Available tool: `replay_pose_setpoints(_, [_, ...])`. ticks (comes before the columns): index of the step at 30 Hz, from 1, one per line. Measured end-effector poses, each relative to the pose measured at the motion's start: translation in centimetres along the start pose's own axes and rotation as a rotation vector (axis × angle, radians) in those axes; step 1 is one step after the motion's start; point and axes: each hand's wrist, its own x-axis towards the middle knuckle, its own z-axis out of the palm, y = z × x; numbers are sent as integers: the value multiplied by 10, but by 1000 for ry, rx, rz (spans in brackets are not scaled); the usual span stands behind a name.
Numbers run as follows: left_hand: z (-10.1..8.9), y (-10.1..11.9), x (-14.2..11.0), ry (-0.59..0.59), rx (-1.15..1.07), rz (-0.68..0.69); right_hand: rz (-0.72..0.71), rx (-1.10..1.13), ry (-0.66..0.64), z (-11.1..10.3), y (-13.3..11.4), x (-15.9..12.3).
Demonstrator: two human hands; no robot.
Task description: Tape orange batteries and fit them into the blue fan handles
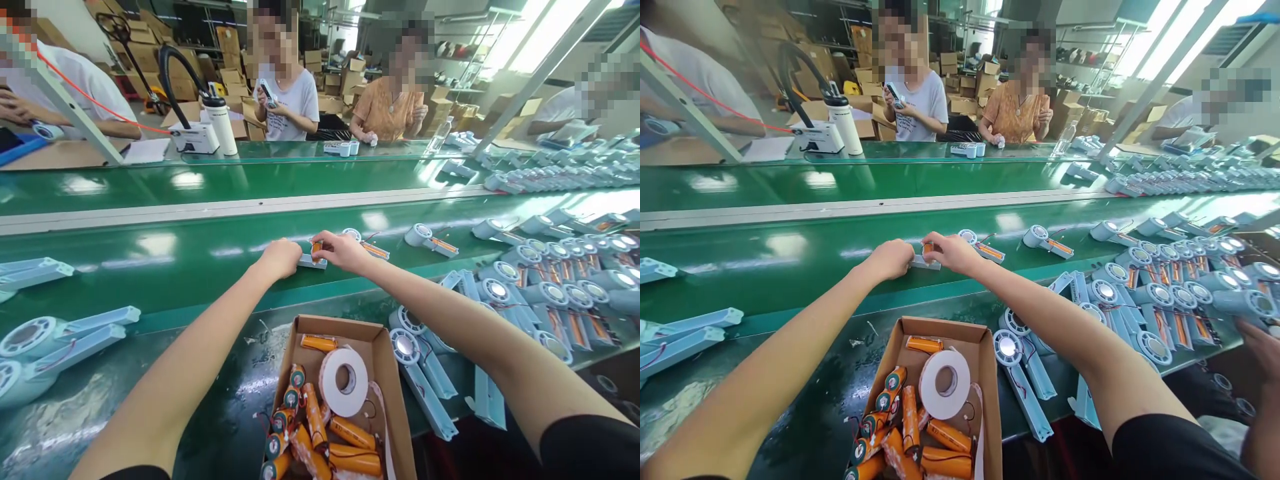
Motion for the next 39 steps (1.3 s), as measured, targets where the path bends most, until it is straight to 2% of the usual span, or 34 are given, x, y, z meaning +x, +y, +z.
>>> replay_pose_setpoints(5, [-6, -2, 3, 27, -119, -51, -45, -137, -73, -6, 3, 3])
replay_pose_setpoints(12, [7, 15, 3, 199, -262, -210, -40, -280, -222, -4, 11, 5])
replay_pose_setpoints(16, [8, 21, 7, 231, -297, -236, -27, -332, -271, -6, 3, 8])
replay_pose_setpoints(23, [9, 25, 11, 240, -330, -209, 94, -422, -239, -8, -11, 6])
replay_pose_setpoints(30, [10, 30, 15, 249, -303, -210, 66, -328, -263, -10, -7, -4])
replay_pose_setpoints(39, [12, 39, 21, 240, -295, -209, 82, -81, -201, -9, 16, -4])
